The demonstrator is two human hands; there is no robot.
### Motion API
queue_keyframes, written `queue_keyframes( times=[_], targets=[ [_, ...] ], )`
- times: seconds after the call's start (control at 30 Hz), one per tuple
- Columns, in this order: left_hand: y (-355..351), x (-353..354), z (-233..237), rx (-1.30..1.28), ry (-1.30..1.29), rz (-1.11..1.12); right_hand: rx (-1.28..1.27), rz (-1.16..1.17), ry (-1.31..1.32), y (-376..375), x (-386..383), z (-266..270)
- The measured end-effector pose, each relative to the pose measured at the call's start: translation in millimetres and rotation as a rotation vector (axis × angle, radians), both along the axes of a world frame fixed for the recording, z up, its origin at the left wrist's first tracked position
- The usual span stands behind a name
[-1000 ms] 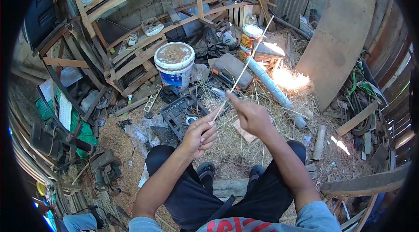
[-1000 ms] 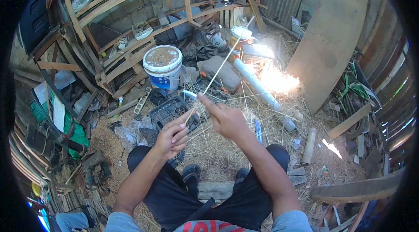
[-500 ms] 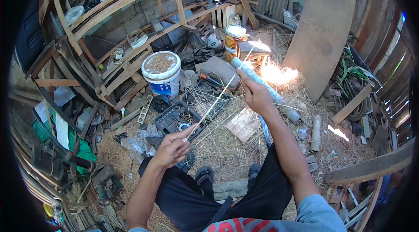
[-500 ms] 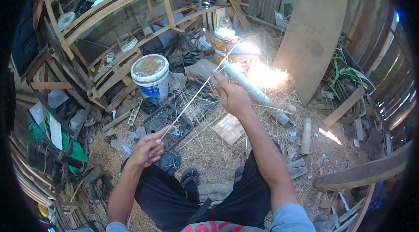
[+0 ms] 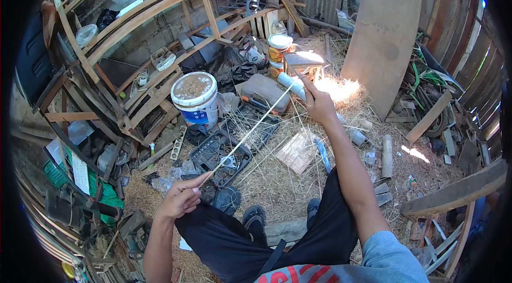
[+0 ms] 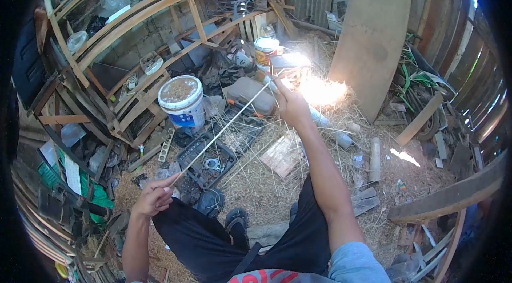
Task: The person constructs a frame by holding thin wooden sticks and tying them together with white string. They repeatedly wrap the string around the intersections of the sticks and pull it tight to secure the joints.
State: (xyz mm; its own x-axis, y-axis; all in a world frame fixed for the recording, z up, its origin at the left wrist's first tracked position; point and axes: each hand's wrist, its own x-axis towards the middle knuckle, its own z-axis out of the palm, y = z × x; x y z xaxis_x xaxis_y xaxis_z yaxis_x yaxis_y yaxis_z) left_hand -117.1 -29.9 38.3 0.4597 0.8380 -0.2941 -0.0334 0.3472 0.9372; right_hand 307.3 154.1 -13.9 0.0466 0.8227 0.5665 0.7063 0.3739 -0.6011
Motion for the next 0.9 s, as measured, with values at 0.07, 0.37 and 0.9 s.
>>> queue_keyframes(
  times=[0.07,0.37,0.9],
  targets=[
    [0,0,4,0.012,0.039,0.002,0.006,-0.016,0.009,5,5,-7],
    [5,8,21,0.033,0.121,-0.016,-0.079,-0.264,0.032,10,12,-10],
    [83,78,-4,-0.181,-0.768,0.107,0.121,0.395,0.089,-62,-108,-7]
  ],
)
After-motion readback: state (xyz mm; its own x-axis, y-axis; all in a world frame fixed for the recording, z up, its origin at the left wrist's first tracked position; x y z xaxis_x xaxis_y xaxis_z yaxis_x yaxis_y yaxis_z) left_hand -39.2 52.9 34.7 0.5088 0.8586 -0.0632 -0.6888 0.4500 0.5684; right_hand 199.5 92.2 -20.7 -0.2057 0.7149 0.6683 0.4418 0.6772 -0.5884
